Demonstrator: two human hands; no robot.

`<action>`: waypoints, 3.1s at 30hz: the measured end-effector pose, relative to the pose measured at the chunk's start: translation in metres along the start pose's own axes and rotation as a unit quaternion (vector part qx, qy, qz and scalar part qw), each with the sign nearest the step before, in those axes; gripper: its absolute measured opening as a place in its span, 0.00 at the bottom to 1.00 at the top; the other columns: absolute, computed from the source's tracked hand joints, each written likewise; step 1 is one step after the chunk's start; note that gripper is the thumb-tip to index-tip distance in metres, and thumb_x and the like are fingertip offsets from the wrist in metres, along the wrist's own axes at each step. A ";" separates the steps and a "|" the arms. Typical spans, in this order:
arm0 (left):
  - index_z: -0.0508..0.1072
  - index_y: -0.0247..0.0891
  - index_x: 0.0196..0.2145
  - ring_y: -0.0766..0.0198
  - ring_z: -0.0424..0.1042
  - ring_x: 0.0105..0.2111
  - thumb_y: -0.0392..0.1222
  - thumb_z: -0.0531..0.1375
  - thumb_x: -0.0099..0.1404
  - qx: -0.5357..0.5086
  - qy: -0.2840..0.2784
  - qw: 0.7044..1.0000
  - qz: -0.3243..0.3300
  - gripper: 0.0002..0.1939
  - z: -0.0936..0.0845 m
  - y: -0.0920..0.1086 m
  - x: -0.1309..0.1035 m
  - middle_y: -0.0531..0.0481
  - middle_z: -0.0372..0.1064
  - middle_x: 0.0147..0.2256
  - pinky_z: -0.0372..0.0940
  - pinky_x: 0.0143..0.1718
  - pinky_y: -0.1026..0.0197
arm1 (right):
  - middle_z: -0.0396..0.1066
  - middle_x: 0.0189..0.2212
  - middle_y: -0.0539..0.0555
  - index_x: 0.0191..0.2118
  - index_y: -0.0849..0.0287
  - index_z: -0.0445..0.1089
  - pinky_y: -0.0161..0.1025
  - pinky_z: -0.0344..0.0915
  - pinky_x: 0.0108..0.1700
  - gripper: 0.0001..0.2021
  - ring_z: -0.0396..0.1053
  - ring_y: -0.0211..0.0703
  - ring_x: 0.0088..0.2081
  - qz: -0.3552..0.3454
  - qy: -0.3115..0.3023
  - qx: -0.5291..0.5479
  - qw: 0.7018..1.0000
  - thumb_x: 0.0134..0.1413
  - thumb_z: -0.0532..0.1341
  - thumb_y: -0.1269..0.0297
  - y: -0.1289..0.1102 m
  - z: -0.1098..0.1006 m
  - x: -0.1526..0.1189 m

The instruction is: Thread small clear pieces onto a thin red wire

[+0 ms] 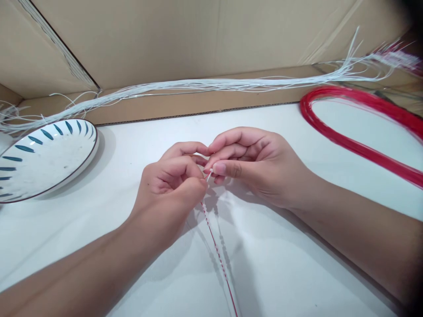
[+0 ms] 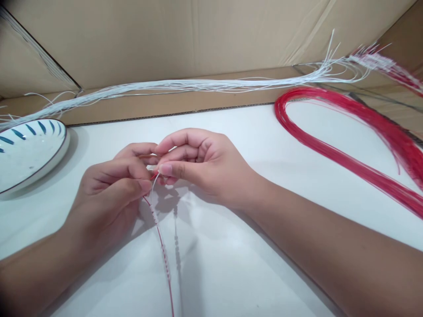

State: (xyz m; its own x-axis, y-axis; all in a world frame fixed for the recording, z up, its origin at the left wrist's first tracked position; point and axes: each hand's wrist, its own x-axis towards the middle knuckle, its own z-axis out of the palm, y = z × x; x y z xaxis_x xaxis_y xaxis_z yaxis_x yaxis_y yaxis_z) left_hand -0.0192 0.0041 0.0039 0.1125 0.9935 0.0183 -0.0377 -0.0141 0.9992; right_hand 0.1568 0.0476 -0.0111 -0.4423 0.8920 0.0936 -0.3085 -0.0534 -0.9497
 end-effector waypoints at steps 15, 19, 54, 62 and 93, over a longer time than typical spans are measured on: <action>0.71 0.38 0.17 0.64 0.75 0.45 0.28 0.60 0.57 0.015 0.003 1.000 0.008 0.14 -0.001 0.000 -0.001 0.55 0.71 0.45 0.70 0.43 0.65 | 0.79 0.27 0.49 0.36 0.58 0.77 0.38 0.77 0.36 0.10 0.77 0.38 0.29 -0.006 0.002 -0.001 1.000 0.49 0.76 0.66 -0.001 0.001 -0.001; 0.71 0.38 0.17 0.63 0.75 0.45 0.28 0.60 0.57 0.030 0.007 0.999 0.010 0.14 0.000 0.001 -0.001 0.54 0.71 0.45 0.71 0.44 0.64 | 0.80 0.28 0.50 0.37 0.59 0.77 0.39 0.78 0.37 0.10 0.79 0.40 0.31 -0.020 -0.003 -0.021 1.000 0.50 0.75 0.66 -0.001 0.002 -0.002; 0.81 0.43 0.27 0.58 0.74 0.50 0.47 0.65 0.67 0.173 -0.045 0.984 -0.024 0.11 0.002 -0.001 0.000 0.48 0.71 0.53 0.71 0.46 0.58 | 0.77 0.27 0.47 0.44 0.56 0.73 0.34 0.73 0.31 0.19 0.72 0.34 0.26 0.018 0.074 0.088 0.993 0.47 0.77 0.70 0.000 0.002 0.000; 0.81 0.42 0.26 0.60 0.73 0.47 0.47 0.66 0.65 0.131 -0.013 0.990 -0.044 0.12 0.007 0.004 -0.002 0.48 0.70 0.50 0.70 0.43 0.60 | 0.76 0.29 0.46 0.47 0.55 0.73 0.37 0.75 0.36 0.18 0.75 0.37 0.30 0.031 -0.006 0.094 0.995 0.51 0.73 0.74 0.005 0.000 0.000; 0.78 0.41 0.29 0.56 0.72 0.48 0.49 0.60 0.69 0.137 -0.055 0.989 -0.027 0.14 0.000 -0.001 0.001 0.45 0.71 0.49 0.67 0.48 0.54 | 0.73 0.23 0.49 0.28 0.60 0.77 0.35 0.64 0.30 0.14 0.67 0.34 0.25 0.060 0.052 0.083 0.993 0.44 0.78 0.59 0.011 0.000 0.004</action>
State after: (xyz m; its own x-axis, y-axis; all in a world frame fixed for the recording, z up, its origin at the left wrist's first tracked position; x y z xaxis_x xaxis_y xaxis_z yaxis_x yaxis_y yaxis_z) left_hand -0.0193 0.0056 0.0030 0.2142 0.9756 -0.0473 0.2393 -0.0054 0.9709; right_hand 0.1513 0.0509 -0.0213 -0.3968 0.9161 -0.0571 -0.3976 -0.2276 -0.8889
